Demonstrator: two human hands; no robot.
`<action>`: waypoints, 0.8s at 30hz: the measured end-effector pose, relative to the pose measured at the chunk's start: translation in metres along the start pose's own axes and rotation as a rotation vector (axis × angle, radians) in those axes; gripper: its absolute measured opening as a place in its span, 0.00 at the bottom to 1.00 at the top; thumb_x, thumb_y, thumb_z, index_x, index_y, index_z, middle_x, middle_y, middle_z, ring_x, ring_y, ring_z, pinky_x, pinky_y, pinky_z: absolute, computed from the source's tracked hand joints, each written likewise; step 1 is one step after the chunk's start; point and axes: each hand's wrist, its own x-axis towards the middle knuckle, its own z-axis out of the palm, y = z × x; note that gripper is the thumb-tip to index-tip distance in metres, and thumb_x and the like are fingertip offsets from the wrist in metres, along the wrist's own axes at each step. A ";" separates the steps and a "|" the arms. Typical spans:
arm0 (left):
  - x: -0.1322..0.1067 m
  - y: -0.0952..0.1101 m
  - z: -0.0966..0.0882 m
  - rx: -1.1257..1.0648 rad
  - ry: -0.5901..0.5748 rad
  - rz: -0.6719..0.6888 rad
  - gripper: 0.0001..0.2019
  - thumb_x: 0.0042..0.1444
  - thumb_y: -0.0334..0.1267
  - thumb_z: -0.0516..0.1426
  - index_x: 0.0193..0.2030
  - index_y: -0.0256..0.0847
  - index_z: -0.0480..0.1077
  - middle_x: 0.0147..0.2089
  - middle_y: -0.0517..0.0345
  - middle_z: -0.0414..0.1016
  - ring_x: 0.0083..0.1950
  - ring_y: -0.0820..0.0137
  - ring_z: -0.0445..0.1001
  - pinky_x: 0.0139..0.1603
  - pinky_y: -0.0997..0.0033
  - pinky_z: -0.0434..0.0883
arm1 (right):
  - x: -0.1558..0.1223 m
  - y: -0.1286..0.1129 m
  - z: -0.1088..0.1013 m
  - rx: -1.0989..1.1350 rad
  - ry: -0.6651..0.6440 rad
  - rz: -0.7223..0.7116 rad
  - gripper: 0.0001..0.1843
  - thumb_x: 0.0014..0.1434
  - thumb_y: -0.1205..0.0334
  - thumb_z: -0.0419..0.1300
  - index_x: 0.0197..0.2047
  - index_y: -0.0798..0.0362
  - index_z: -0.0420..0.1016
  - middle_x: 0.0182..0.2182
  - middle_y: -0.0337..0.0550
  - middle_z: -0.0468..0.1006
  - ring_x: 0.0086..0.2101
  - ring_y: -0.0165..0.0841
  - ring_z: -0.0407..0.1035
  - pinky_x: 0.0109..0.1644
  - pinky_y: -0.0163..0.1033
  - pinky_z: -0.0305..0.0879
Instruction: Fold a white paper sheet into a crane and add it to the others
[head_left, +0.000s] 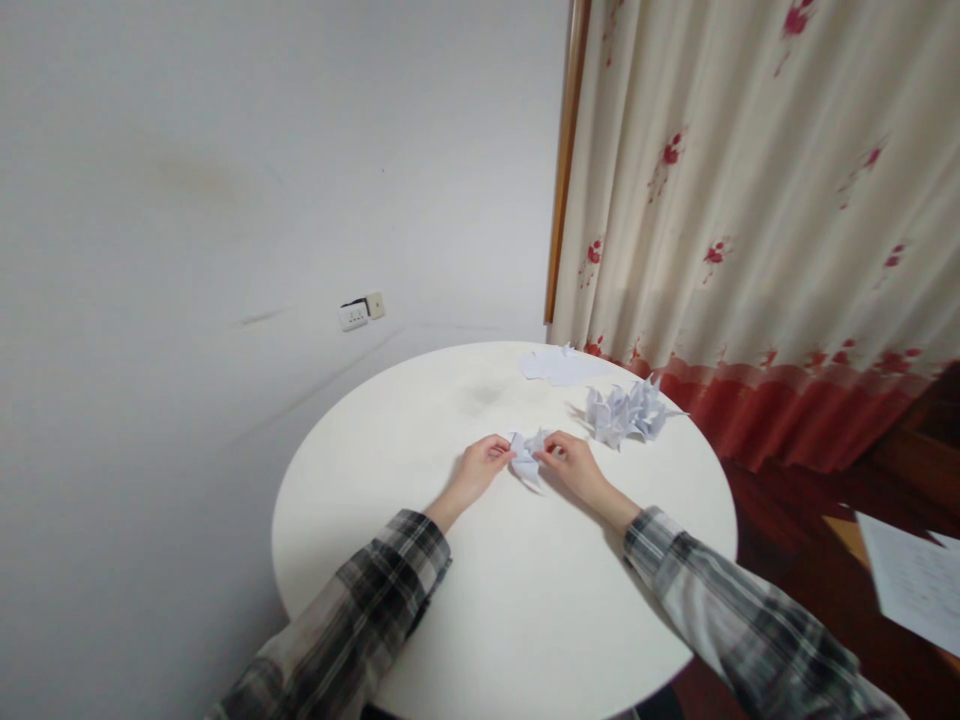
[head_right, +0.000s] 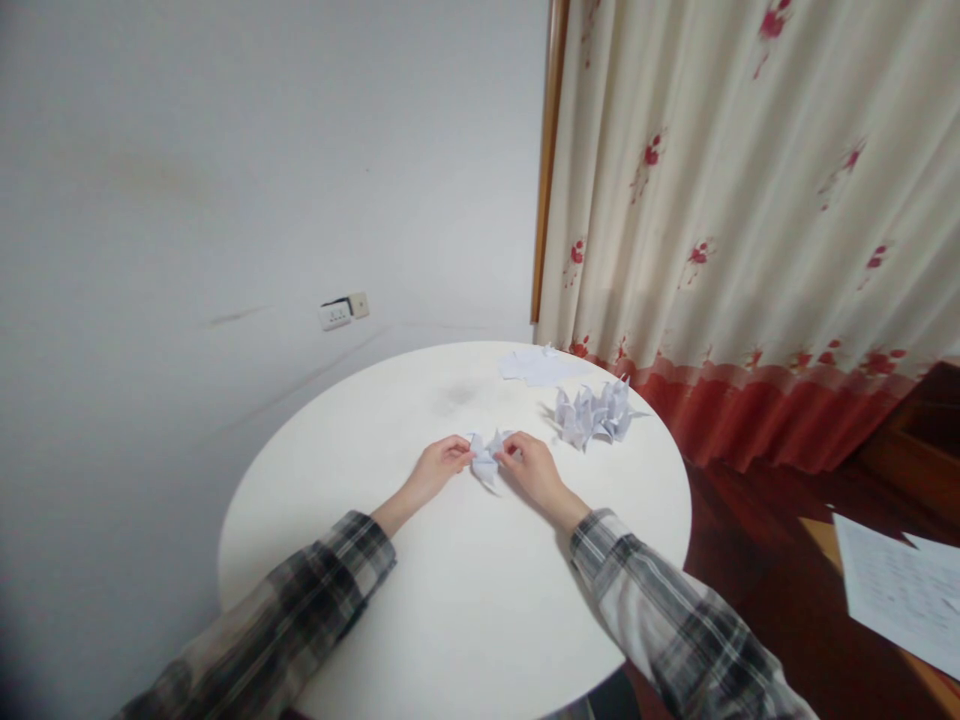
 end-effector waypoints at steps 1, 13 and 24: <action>0.000 -0.001 0.000 -0.022 -0.001 -0.032 0.07 0.42 0.38 0.59 0.26 0.37 0.67 0.25 0.60 0.71 0.28 0.72 0.69 0.30 0.75 0.65 | 0.000 0.000 0.000 -0.008 -0.004 0.007 0.06 0.52 0.62 0.57 0.27 0.55 0.70 0.25 0.40 0.72 0.28 0.30 0.65 0.33 0.33 0.58; 0.004 -0.003 -0.005 -0.181 -0.048 -0.157 0.13 0.35 0.39 0.63 0.24 0.36 0.65 0.22 0.62 0.70 0.25 0.74 0.69 0.28 0.75 0.65 | -0.001 0.012 0.002 -0.193 -0.051 0.118 0.05 0.52 0.64 0.56 0.29 0.56 0.70 0.27 0.43 0.74 0.28 0.30 0.65 0.32 0.33 0.57; 0.005 -0.006 -0.010 -0.151 -0.087 -0.167 0.14 0.32 0.40 0.64 0.25 0.34 0.69 0.24 0.59 0.71 0.26 0.73 0.68 0.27 0.75 0.63 | 0.003 0.027 0.005 0.020 -0.060 0.263 0.03 0.45 0.68 0.58 0.24 0.58 0.73 0.22 0.43 0.75 0.24 0.31 0.67 0.29 0.33 0.60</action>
